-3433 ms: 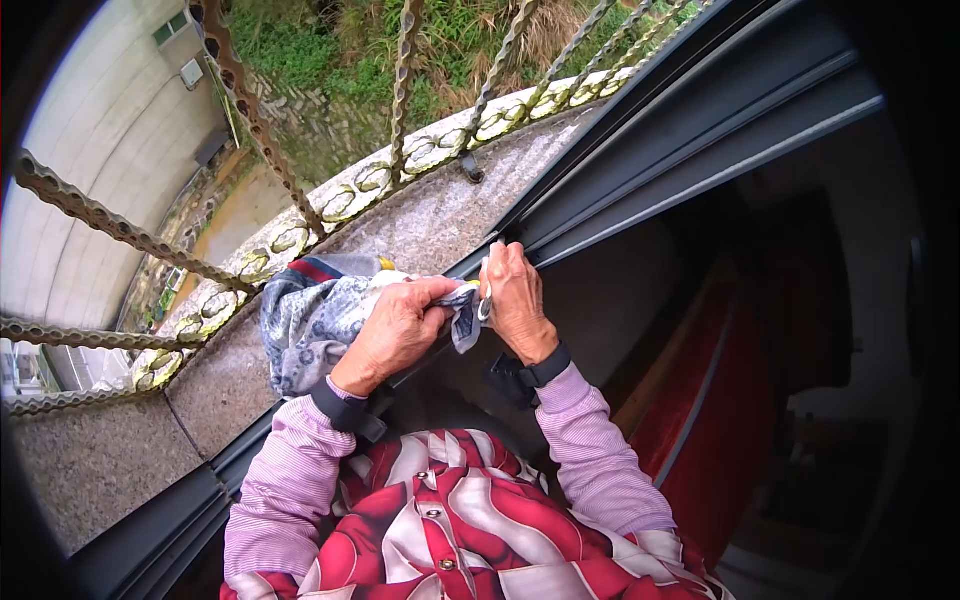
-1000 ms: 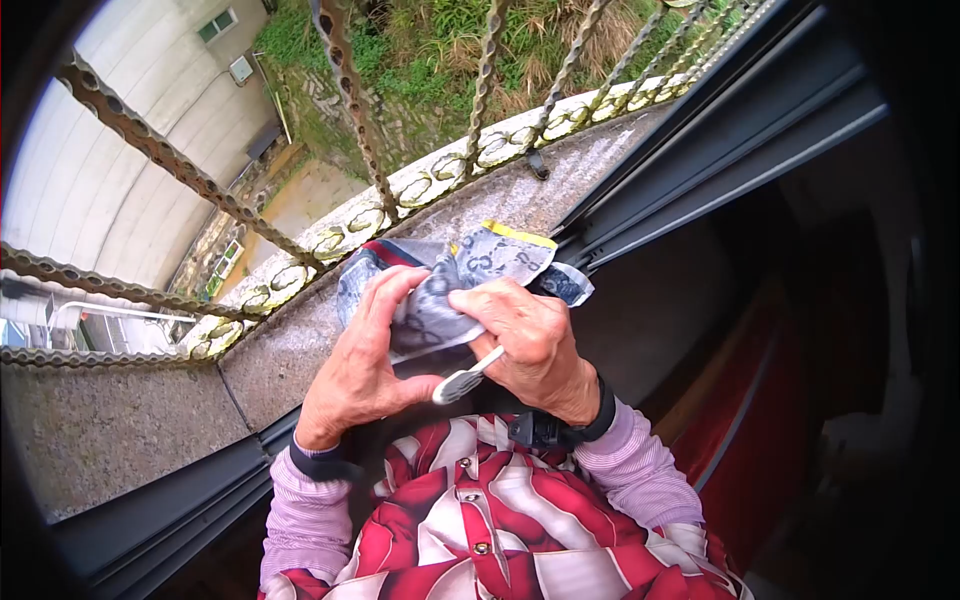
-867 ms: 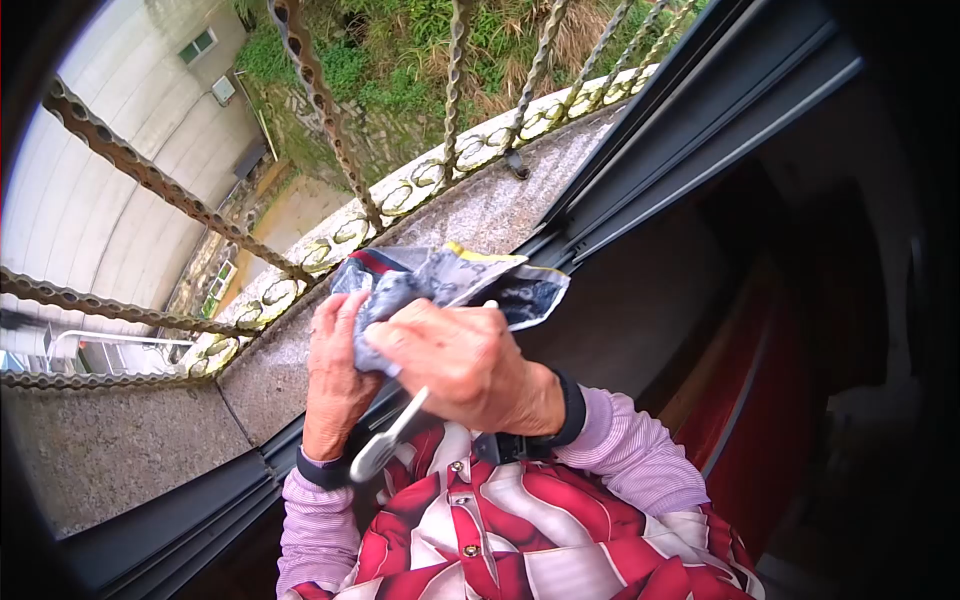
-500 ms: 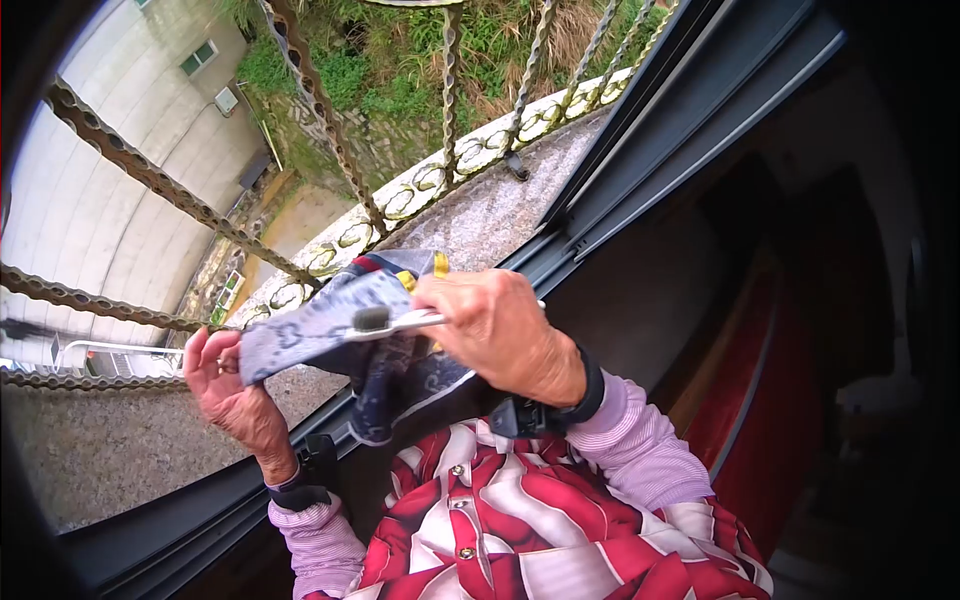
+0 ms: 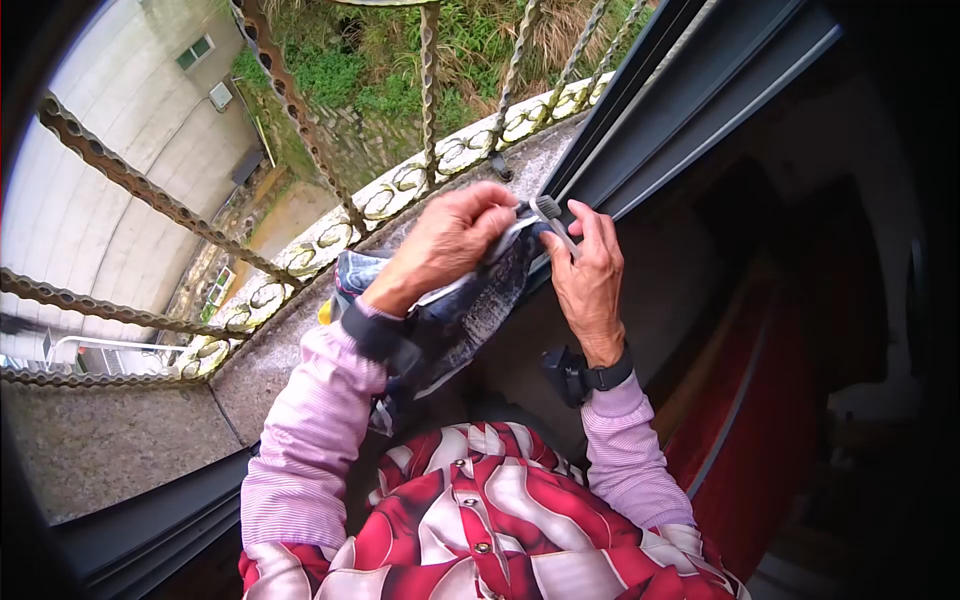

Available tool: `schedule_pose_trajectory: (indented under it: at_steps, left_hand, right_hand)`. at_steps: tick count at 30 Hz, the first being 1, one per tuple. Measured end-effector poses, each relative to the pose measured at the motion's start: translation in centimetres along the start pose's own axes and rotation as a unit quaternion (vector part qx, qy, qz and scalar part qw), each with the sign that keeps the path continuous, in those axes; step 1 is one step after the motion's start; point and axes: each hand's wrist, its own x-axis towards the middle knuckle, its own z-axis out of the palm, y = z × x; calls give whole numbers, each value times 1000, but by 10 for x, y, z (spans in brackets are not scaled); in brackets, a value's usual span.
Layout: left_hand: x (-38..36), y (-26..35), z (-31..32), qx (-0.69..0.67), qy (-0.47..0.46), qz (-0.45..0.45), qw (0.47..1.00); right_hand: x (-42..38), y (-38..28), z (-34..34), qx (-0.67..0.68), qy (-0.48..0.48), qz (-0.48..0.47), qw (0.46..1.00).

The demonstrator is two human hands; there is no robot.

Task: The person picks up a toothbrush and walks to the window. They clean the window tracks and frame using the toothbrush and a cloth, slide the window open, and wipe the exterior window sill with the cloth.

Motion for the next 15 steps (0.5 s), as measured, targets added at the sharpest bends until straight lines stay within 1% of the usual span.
schedule_pose_trajectory:
  at_steps: [1, 2, 3, 4, 6, 7, 8, 10, 11, 12, 14, 15]
  left_hand:
    - [15, -26, 7, 89, -59, -23, 994]
    - [20, -54, 16, 198, -38, 11, 979]
    - [26, -100, 21, 271, -6, 77, 960]
    - [29, -131, 22, 341, 25, 144, 929]
    - [28, -121, 15, 308, -30, 35, 950]
    - [25, -115, 13, 290, -60, -20, 955]
    - [21, -113, 12, 297, -53, 5, 954]
    - [13, -109, 10, 311, -37, 54, 948]
    - [13, -106, 12, 319, -7, 84, 944]
    - [14, -102, 13, 311, -4, 59, 949]
    - [19, -93, 15, 295, 7, 10, 956]
    - [22, -91, 16, 246, 97, 22, 964]
  right_hand:
    - [-2, -2, -4, 25, 7, 9, 1000]
    - [-8, -6, -9, 51, 13, 17, 998]
    - [-14, -8, -16, 122, 14, 46, 991]
    - [-17, -6, -27, 107, 27, 12, 994]
    - [-22, -6, -41, 203, 46, 62, 976]
    - [-20, -5, -48, 128, 47, 9, 991]
    - [-18, -5, -56, 77, 36, -5, 996]
    - [-20, 8, -62, 44, -58, -2, 997]
    - [-23, 11, -56, 87, -80, 30, 992]
    - [-23, 8, -55, 111, -104, 48, 987]
    - [-26, 2, -42, 129, -120, 110, 978]
    - [-30, 11, -29, 143, -105, 85, 980]
